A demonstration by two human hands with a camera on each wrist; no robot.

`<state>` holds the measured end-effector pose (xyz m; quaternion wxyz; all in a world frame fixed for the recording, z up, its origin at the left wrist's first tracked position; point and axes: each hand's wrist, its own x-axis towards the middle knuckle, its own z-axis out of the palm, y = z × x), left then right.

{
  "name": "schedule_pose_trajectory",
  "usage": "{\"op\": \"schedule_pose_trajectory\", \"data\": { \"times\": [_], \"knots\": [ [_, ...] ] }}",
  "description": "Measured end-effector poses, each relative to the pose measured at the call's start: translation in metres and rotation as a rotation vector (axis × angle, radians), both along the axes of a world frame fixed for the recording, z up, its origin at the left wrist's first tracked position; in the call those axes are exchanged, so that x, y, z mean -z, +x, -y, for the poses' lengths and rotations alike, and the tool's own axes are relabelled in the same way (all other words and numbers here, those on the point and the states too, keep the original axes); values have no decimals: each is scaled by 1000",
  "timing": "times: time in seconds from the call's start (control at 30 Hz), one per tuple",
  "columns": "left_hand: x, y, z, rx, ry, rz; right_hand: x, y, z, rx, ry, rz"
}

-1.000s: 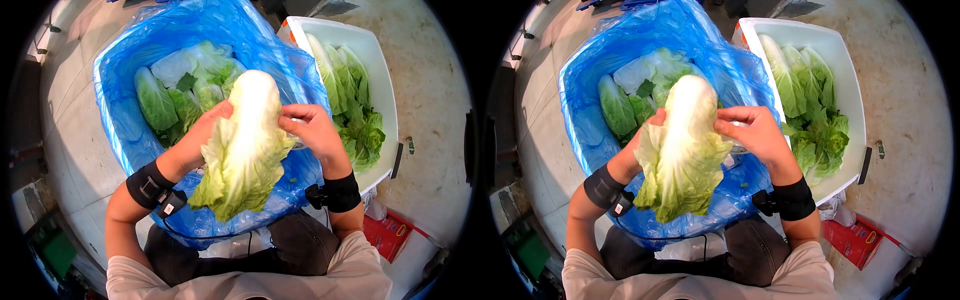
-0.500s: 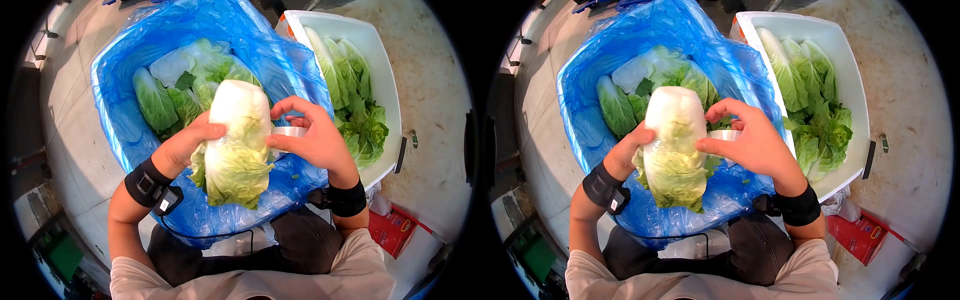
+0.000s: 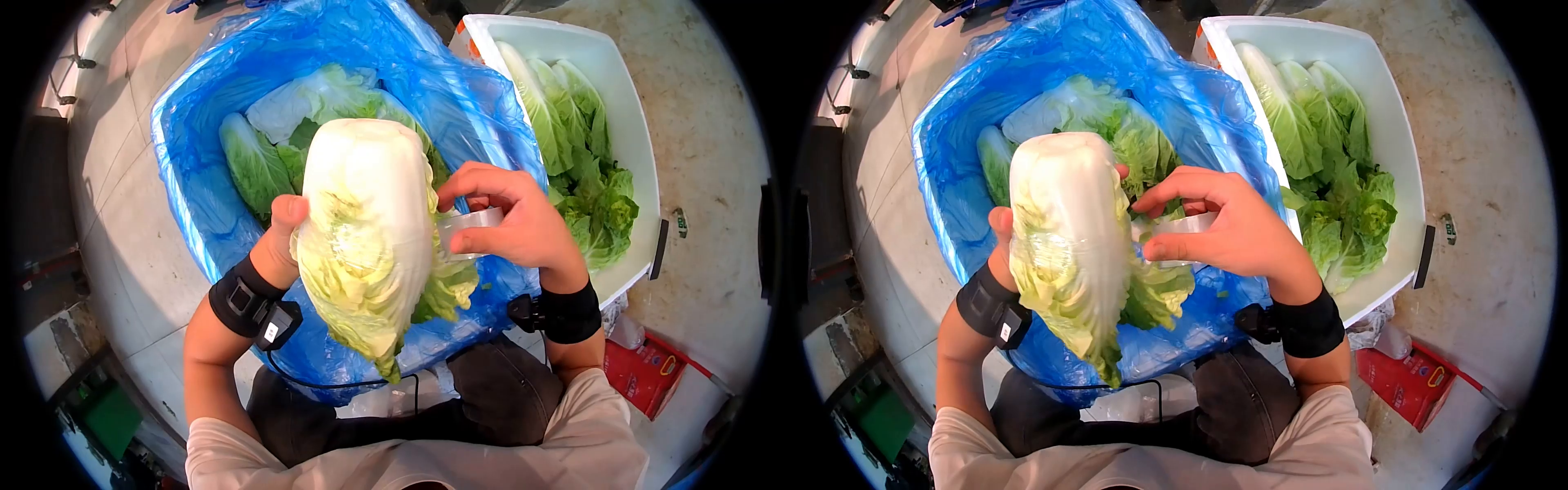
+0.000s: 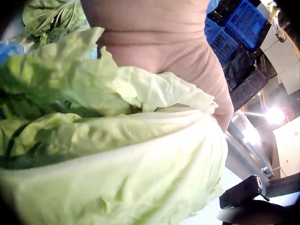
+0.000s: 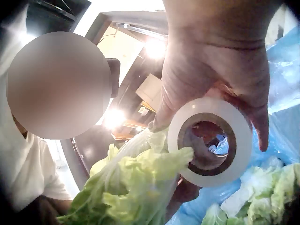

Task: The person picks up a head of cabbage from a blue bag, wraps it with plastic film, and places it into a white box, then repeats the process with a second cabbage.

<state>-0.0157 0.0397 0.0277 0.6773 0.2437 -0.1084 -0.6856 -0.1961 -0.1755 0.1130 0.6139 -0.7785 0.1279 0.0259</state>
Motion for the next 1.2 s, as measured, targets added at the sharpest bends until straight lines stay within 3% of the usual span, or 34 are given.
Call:
{"op": "schedule_pose_trajectory", "data": {
  "times": [0.23,0.43,0.63,0.67,0.73,0.77,0.8,0.87,0.9,0.93,0.97,1.03,1.13,1.2],
  "knots": [
    [5,4,-2,60,85,35,-21,-2,6,-47,-68,110],
    [-6,-11,-6,-59,-108,-18,-4,6,-8,-88,-7,119],
    [9,-8,-12,-10,-134,-52,15,14,-17,-165,-38,81],
    [20,-7,-8,-12,-136,-51,25,12,-19,-98,44,123],
    [17,-4,13,61,-214,-281,31,9,-19,-36,124,166],
    [4,-8,-3,-72,-14,-142,31,5,-16,-8,257,23],
    [1,-10,1,-78,-16,-142,31,3,-13,21,387,-120],
    [0,-8,12,-94,92,-28,45,-1,-10,12,434,-58],
    [2,-8,17,-35,-143,-242,50,-4,-7,37,441,-121],
    [1,-6,18,-33,-143,-240,55,-6,-5,65,447,-185],
    [-4,-5,17,-66,1,-50,59,-7,-8,109,569,-79],
    [-23,0,22,-102,248,326,58,-8,-4,183,550,-100],
    [-17,3,30,-137,245,387,61,-6,3,314,564,-58],
    [-17,9,28,-99,248,270,50,-3,6,333,471,-136]
  ]
}}
